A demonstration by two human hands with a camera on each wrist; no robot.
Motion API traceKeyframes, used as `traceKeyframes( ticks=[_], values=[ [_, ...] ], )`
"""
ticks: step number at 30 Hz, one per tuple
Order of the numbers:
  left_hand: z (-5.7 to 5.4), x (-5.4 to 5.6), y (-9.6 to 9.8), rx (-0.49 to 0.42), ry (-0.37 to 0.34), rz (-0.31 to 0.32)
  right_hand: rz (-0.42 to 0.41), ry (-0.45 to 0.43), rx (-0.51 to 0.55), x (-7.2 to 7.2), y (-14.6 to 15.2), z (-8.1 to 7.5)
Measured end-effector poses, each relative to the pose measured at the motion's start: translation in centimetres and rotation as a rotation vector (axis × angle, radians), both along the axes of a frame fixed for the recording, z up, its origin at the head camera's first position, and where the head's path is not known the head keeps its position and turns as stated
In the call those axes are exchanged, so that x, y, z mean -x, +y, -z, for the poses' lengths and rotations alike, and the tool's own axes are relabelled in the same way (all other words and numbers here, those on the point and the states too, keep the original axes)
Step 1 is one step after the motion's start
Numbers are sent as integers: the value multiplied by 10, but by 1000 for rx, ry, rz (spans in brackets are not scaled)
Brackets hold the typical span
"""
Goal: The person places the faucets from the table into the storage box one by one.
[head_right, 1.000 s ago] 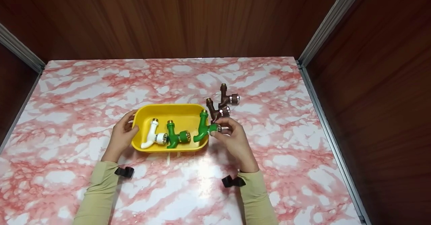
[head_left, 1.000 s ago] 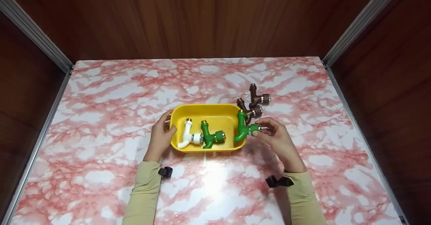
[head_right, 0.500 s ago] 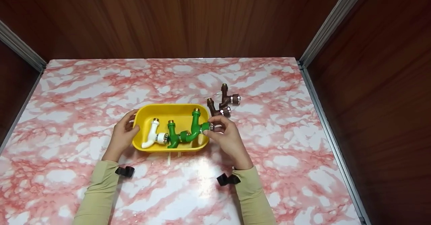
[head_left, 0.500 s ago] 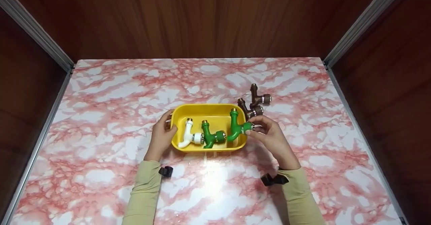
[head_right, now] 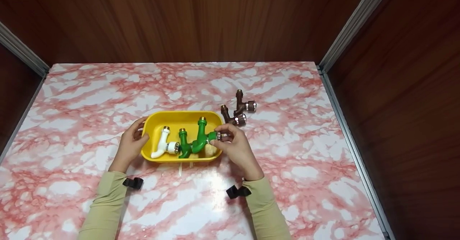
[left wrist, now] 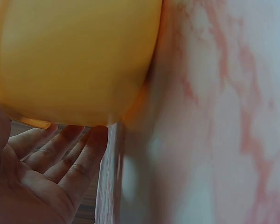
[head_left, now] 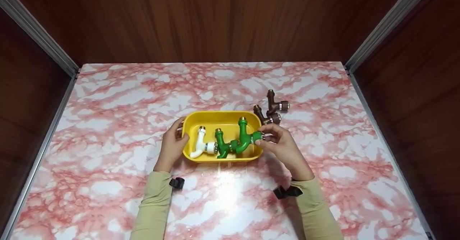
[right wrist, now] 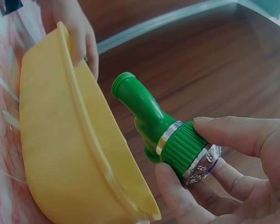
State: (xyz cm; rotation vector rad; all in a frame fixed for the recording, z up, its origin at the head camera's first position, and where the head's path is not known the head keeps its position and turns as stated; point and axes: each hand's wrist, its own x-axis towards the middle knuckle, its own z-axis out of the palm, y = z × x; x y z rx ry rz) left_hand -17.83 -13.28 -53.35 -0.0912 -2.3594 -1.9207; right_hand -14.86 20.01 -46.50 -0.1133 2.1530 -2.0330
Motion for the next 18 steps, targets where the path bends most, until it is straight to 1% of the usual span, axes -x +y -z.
traceKeyframes(
  ticks=[4,10,13,17,18],
  values=[
    [4,1,0,21,-4,-9,-5,7,-6,0,-5,-1],
    [1,-1,1,38,-29,-21,-17,10,-9,1,-13,-1],
    [-4,-2,2,27,-33,-18,-18,15,-1,2,-16,-1],
    [-21,-9,4,19,-24,3,-25,27,-3,2,-19,0],
    [-22,-9,4,16,-21,5,-28,27,-2,2,-19,0]
  ],
)
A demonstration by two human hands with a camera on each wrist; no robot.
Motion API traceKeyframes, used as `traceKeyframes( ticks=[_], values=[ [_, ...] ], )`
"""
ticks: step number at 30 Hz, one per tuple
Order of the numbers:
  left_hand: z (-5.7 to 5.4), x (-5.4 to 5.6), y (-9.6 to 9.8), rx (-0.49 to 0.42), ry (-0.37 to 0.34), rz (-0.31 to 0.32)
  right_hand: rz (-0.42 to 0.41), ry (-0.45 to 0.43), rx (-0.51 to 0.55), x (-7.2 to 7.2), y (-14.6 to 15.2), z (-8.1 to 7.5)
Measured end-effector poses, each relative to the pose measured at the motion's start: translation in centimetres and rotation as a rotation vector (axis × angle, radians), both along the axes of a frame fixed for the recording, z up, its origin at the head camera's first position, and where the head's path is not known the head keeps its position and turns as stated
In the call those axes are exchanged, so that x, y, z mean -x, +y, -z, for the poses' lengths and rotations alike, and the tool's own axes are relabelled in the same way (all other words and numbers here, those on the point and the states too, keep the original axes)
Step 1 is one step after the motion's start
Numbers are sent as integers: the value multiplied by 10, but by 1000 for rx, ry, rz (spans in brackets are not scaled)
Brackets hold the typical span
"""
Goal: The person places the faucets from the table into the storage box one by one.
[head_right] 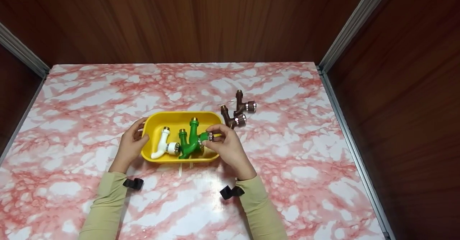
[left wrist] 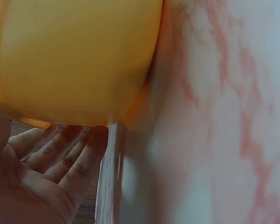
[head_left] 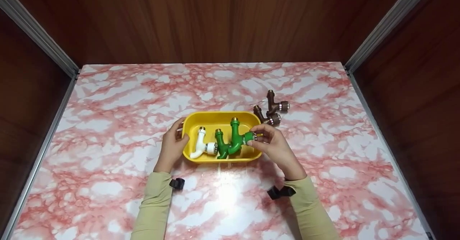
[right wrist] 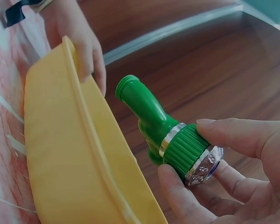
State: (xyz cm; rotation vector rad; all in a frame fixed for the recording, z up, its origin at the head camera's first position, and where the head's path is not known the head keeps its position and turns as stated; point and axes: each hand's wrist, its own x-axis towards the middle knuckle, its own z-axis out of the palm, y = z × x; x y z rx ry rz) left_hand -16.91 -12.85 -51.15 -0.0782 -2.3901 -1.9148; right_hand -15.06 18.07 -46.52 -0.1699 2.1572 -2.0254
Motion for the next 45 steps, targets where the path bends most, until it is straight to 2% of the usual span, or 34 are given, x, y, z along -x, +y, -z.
traceKeyframes(
  ticks=[2,6,10,21,26,30,33,35,41,45],
  values=[
    [1,0,0,4,0,-3,-6,1,-3,0,-1,1],
    [17,7,-2,10,-6,-24,-9,2,-6,0,-3,2],
    [24,9,-4,15,2,-30,-8,6,-7,0,-4,2],
    [24,9,-4,7,23,-19,-19,-39,16,-1,-4,1],
    [25,8,-4,21,31,-29,-19,-49,-3,-5,-7,-13],
    [5,1,-1,2,26,-8,-15,-44,-12,-11,-11,-26],
    [-11,-5,1,-4,6,4,-17,-43,-14,-10,-12,-27],
    [-12,-6,2,-2,11,1,-20,-45,-19,-9,-11,-24],
    [-12,-6,1,-5,16,4,-27,-29,4,1,-8,-2],
    [-13,-6,1,-9,12,12,-26,-10,20,3,-10,2]
  ],
)
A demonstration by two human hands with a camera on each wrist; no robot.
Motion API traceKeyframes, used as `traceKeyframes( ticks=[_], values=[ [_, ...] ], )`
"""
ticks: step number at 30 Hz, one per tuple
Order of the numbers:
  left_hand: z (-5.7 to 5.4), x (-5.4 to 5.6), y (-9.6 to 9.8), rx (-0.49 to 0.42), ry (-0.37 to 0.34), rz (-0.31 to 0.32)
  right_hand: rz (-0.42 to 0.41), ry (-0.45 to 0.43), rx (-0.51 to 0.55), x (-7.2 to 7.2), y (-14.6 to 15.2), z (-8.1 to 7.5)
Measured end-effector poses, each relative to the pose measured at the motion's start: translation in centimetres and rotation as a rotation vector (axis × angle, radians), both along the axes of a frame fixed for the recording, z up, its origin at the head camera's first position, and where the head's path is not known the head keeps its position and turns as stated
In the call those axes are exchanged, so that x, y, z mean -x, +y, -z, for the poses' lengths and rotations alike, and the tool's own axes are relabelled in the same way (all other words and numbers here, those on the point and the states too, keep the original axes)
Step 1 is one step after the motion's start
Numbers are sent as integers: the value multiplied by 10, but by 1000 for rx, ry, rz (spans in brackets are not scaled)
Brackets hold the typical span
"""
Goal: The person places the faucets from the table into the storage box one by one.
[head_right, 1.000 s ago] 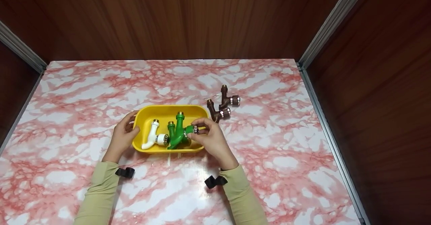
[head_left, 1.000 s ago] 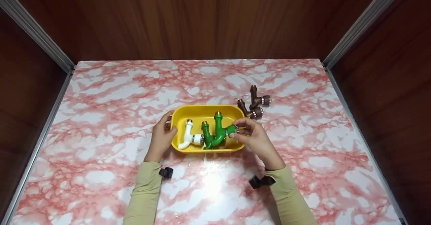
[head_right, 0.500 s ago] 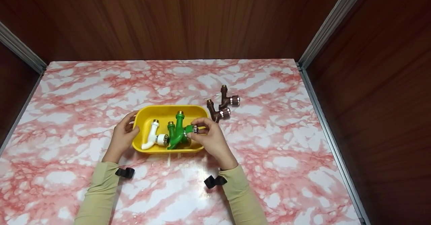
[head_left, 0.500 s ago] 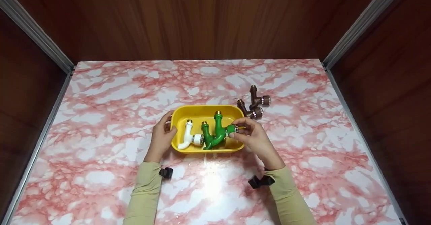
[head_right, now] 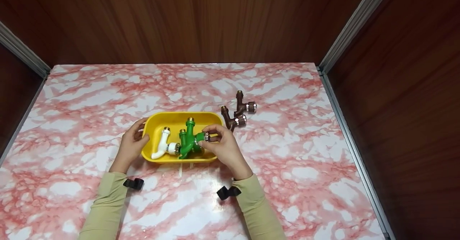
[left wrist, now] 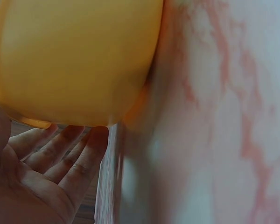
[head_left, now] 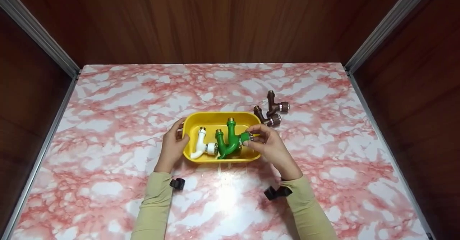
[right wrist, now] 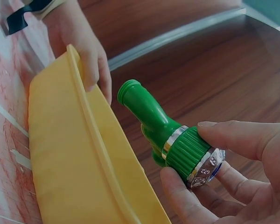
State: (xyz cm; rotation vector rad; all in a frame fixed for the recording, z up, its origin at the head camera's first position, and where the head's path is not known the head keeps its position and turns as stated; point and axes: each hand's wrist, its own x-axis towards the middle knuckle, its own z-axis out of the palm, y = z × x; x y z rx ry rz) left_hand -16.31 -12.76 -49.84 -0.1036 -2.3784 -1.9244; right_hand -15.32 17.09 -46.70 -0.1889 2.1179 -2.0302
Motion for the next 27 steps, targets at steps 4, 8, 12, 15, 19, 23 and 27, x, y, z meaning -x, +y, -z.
traceKeyframes(
  ticks=[4,8,12,15,19,23,27],
  values=[
    [-1,0,1,18,-16,-2,-2,10,10,0,-3,-1],
    [-1,0,1,27,-16,-3,-3,24,13,0,-5,-1],
    [-1,0,0,13,-13,-1,-11,26,14,1,-8,0],
    [-1,0,0,14,-13,-3,-17,18,7,0,-11,0],
    [-1,0,1,25,-16,-12,-20,5,5,1,-15,0],
    [0,0,1,25,-17,-15,-21,-5,6,1,-20,1],
    [0,0,1,18,-7,-8,-22,-13,7,1,-24,3]
  ],
)
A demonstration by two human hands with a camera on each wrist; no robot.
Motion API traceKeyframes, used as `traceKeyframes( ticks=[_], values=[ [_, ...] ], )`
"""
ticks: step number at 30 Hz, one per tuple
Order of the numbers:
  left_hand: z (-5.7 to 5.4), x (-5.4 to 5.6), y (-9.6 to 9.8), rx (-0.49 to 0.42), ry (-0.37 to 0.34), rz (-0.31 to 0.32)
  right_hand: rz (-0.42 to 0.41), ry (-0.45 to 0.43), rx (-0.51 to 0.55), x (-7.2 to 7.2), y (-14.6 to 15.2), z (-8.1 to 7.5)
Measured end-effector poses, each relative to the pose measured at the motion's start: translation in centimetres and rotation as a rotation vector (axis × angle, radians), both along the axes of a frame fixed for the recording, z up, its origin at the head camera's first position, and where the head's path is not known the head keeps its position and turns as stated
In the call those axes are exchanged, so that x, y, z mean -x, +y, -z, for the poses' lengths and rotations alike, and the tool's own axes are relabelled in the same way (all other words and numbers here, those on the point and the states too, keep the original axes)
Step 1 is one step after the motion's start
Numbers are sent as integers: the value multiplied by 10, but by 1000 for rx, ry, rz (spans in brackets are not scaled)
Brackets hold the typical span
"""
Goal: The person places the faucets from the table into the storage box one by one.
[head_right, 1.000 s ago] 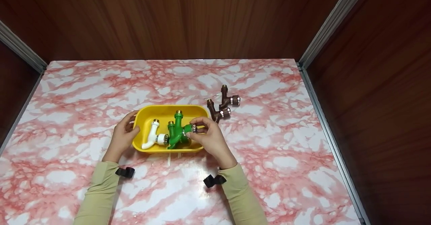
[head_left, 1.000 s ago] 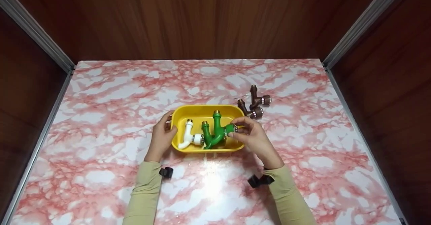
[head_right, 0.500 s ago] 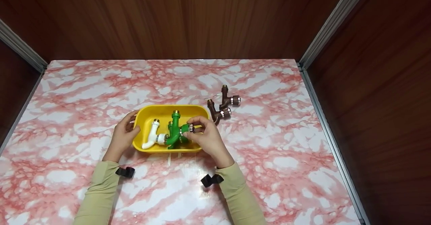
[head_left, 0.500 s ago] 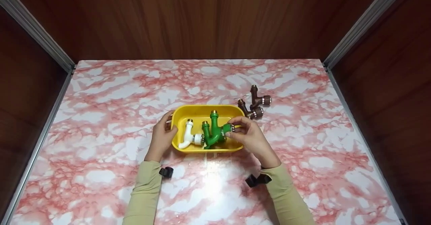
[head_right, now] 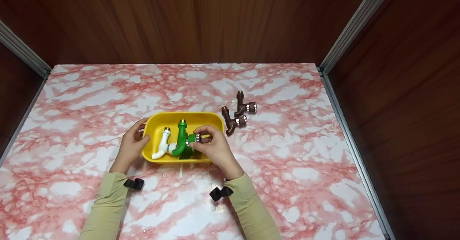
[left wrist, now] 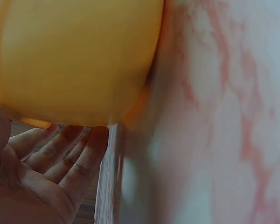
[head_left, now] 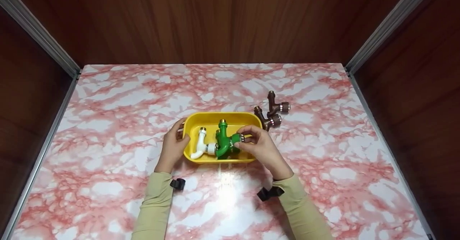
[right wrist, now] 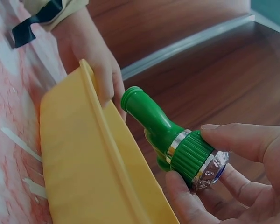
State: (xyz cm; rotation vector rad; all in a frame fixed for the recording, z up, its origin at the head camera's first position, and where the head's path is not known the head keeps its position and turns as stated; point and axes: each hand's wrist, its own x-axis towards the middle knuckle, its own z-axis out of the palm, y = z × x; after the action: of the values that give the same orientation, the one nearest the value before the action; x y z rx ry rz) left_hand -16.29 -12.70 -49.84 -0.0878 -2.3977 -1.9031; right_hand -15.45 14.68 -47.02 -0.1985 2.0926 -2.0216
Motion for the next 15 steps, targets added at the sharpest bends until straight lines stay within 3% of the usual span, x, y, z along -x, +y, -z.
traceKeyframes(
  ticks=[8,15],
  values=[
    [2,1,0,-6,21,6,-8,-18,-15,1,-10,-1],
    [2,1,0,-5,32,-1,-42,-10,-25,-8,-19,-24]
  ],
)
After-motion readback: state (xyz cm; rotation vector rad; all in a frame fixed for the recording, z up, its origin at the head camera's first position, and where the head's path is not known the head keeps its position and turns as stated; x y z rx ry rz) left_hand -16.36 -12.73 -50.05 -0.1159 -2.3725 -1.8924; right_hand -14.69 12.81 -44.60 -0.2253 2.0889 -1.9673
